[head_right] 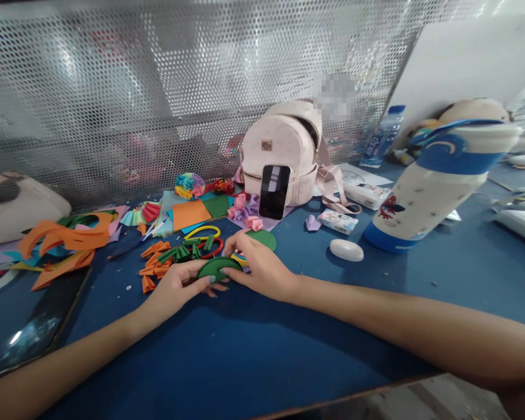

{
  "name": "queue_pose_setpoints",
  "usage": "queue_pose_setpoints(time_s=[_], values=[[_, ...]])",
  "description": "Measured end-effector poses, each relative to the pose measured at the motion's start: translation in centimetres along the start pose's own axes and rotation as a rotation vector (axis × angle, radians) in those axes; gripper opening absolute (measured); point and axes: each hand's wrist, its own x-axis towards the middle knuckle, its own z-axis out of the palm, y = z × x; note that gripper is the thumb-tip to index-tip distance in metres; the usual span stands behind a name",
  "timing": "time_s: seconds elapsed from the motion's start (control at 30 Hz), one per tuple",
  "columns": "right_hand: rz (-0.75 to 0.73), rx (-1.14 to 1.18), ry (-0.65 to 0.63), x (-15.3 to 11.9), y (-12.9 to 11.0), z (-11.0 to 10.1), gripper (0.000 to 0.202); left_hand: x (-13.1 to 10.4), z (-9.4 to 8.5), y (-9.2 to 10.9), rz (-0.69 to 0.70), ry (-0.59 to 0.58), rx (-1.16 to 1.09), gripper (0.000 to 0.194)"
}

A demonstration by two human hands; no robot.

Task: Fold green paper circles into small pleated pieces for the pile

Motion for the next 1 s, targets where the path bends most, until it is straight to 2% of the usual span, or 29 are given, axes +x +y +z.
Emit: queue_pose_setpoints(time_s=[0.1, 0.43, 1.0], values=[[0.043, -0.004, -0.024, -0.06, 0.15, 0.11, 0.025, 0.01, -0.09, 0.05, -0.006, -0.007, -0.008, 0.033], [0.001, -0.083, -0.054, -0.09, 0.07, 0.0, 0.004, 0.04, 0.1, 0.36, -0.011, 0.007, -0.013, 0.036], [-0.018, -0.103, -0.045, -0.1, 0.17, 0.12, 0.002, 0.01, 0.28, 0.77, 0.006, 0.027, 0.02, 0.033]])
